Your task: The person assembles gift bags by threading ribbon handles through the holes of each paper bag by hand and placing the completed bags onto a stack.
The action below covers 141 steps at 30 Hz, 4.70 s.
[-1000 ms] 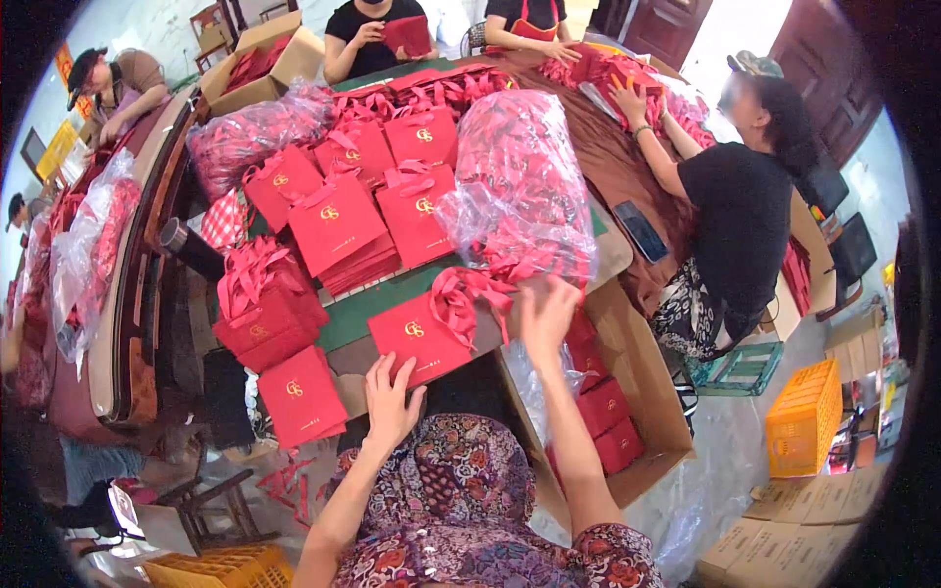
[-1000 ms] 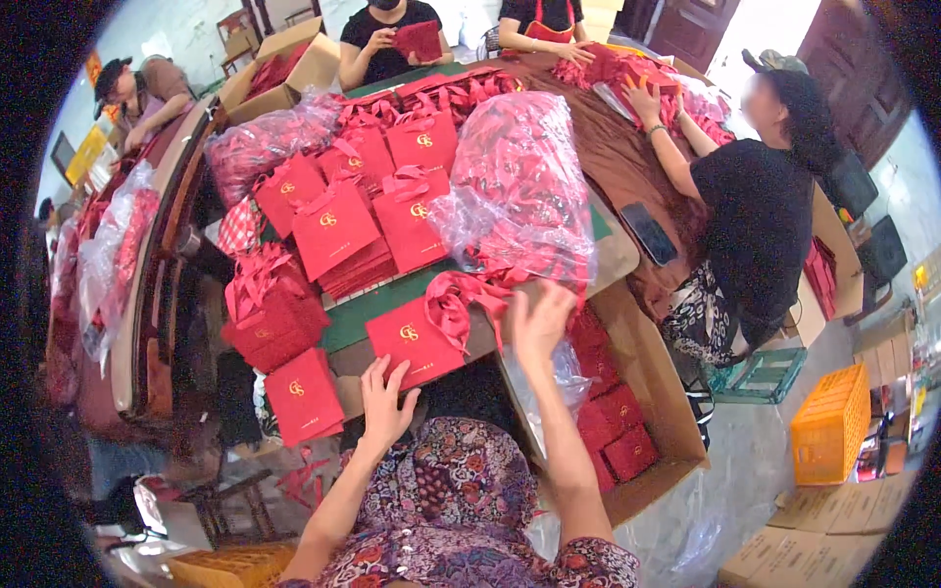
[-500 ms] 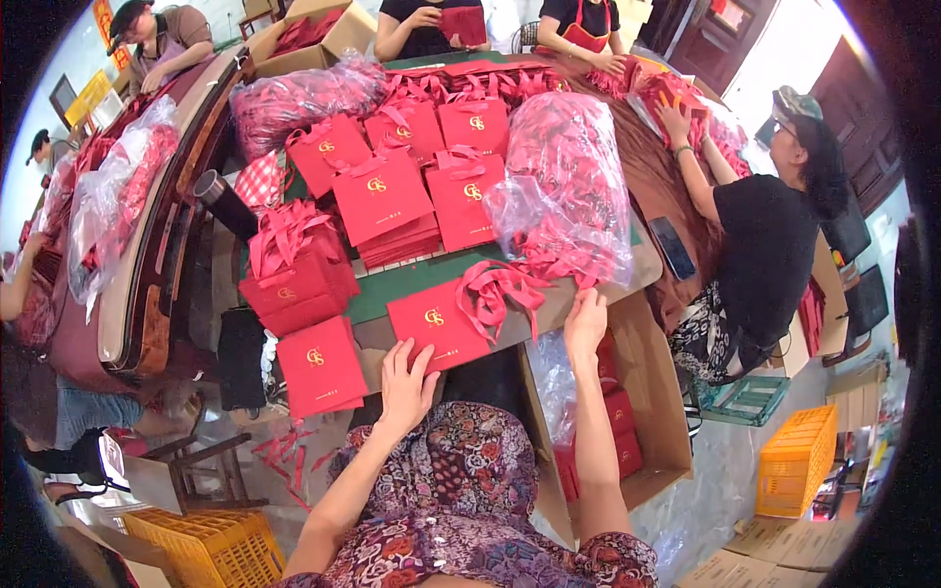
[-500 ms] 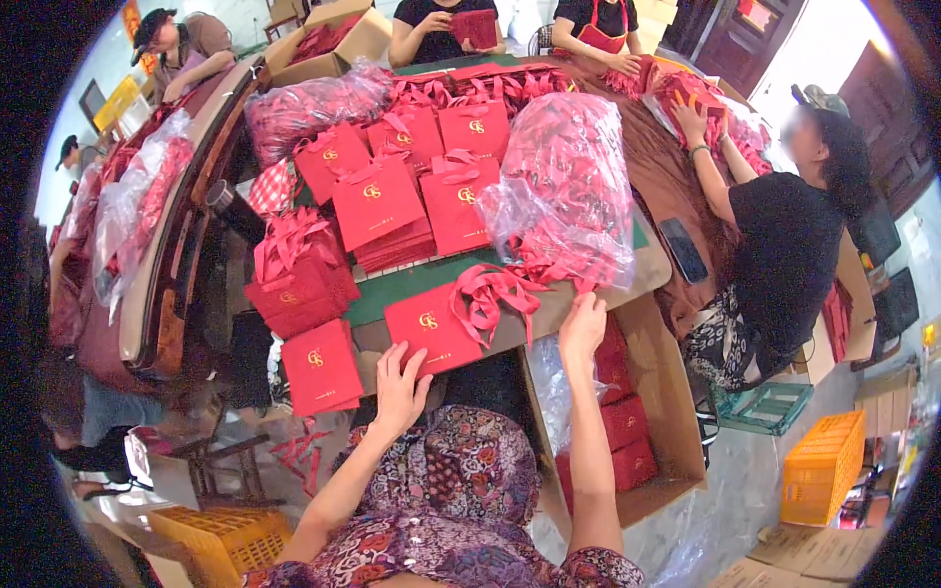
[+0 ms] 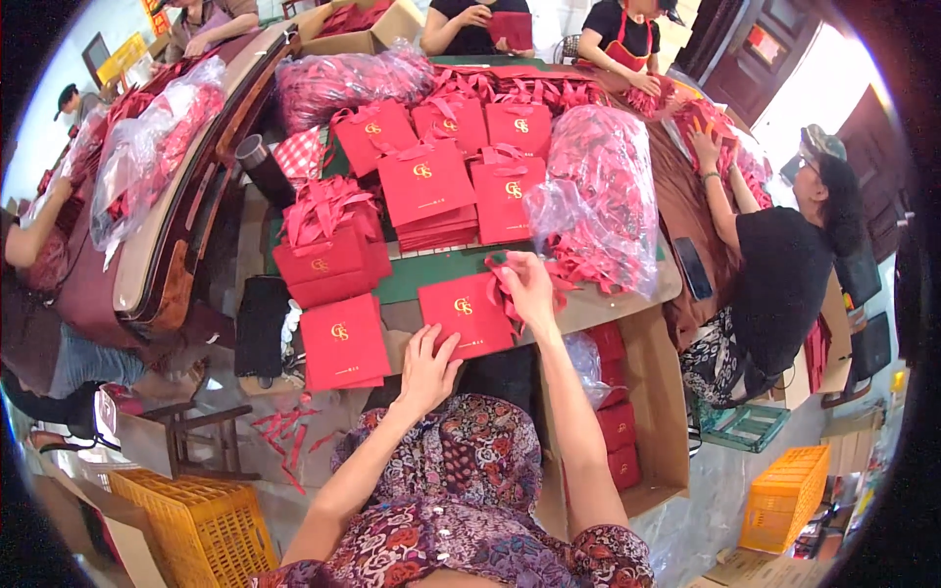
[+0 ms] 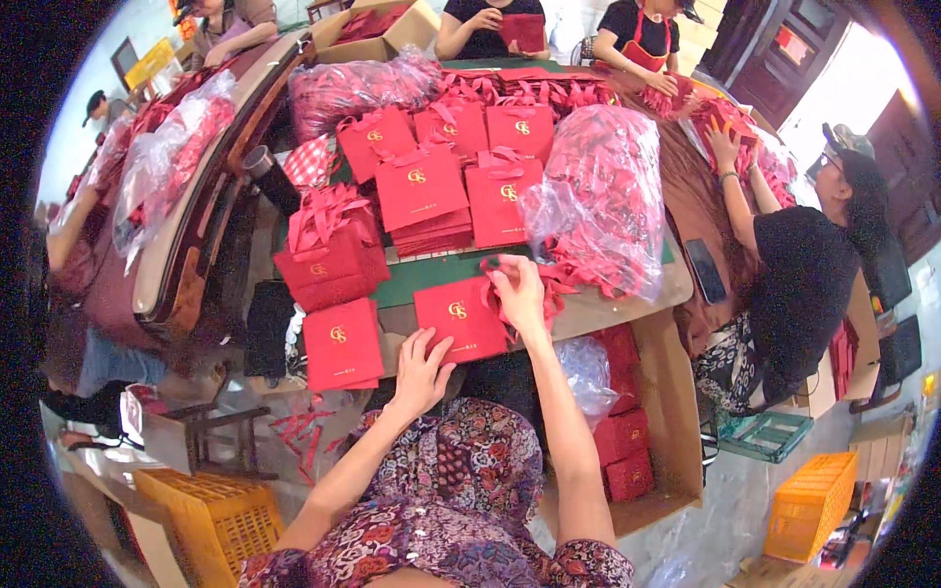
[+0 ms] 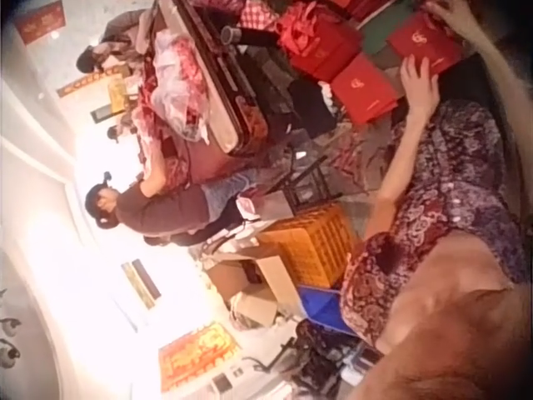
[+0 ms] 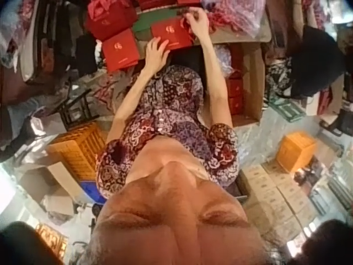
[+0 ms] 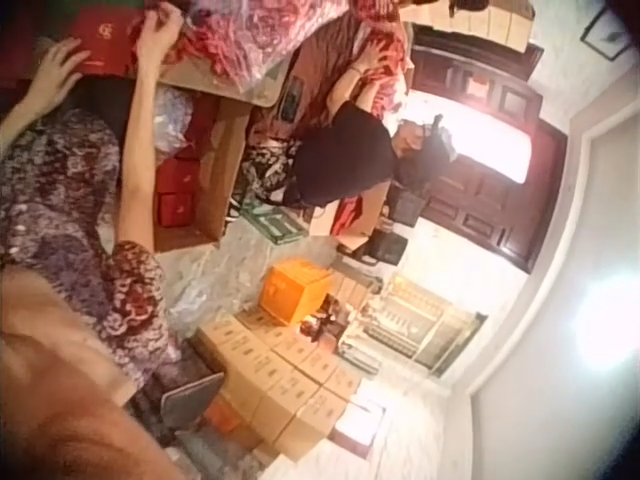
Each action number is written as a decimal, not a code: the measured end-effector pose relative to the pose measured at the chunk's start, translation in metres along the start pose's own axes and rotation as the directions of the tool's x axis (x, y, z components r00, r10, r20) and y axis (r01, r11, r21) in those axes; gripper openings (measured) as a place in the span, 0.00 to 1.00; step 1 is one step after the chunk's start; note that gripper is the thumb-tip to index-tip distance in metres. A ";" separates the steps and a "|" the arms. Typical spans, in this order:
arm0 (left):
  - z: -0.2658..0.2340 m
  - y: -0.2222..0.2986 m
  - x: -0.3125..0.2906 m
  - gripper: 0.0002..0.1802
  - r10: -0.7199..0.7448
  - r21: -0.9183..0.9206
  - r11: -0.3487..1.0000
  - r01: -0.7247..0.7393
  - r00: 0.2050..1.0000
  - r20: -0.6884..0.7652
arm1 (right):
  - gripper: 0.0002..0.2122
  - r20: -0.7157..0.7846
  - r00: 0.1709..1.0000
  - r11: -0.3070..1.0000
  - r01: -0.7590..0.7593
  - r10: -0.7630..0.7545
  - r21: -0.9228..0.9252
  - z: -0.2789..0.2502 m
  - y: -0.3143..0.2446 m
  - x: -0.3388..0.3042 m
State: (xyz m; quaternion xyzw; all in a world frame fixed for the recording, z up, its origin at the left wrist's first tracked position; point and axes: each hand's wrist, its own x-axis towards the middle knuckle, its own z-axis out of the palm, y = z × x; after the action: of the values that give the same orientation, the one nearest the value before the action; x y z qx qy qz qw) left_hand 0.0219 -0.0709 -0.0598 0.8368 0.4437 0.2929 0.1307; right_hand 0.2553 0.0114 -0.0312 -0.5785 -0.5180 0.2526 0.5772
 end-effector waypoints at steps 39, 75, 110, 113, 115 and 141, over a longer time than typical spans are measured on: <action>-0.014 -0.020 0.081 0.35 -0.139 0.008 0.990 0.139 0.983 0.116 | 0.07 0.176 0.978 0.780 0.196 -0.112 -0.594 -0.046 -0.049 -0.084; -0.009 -0.018 0.085 0.33 -0.203 0.006 0.979 0.203 0.975 0.088 | 0.08 -0.535 0.814 0.606 0.549 -0.229 0.576 -0.068 -0.186 -0.053; -0.036 0.015 0.078 0.07 -0.261 -0.216 0.941 0.260 0.965 0.024 | 0.05 0.184 0.956 0.907 -0.141 0.230 -0.396 0.033 -0.069 -0.058; -0.037 0.020 0.077 0.07 -0.226 -0.169 0.962 0.215 0.973 -0.049 | 0.06 0.162 0.944 0.927 -0.231 0.288 -0.297 0.034 -0.073 -0.060; -0.042 0.017 0.077 0.07 -0.232 -0.203 0.952 0.230 0.973 0.012 | 0.06 0.143 0.934 0.933 -0.294 0.326 -0.209 0.034 -0.073 -0.064; -0.047 0.023 0.062 0.06 -0.037 -0.218 0.975 0.044 0.999 0.034 | 0.08 0.655 0.752 0.975 0.077 0.081 -0.209 -0.018 -0.054 -0.033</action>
State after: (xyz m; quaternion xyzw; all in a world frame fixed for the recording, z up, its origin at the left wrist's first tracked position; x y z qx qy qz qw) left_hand 0.0361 -0.0352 0.0121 0.8124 0.4238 0.3246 0.2346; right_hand 0.2438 -0.0365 0.0124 -0.5136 -0.7125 0.3811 0.2887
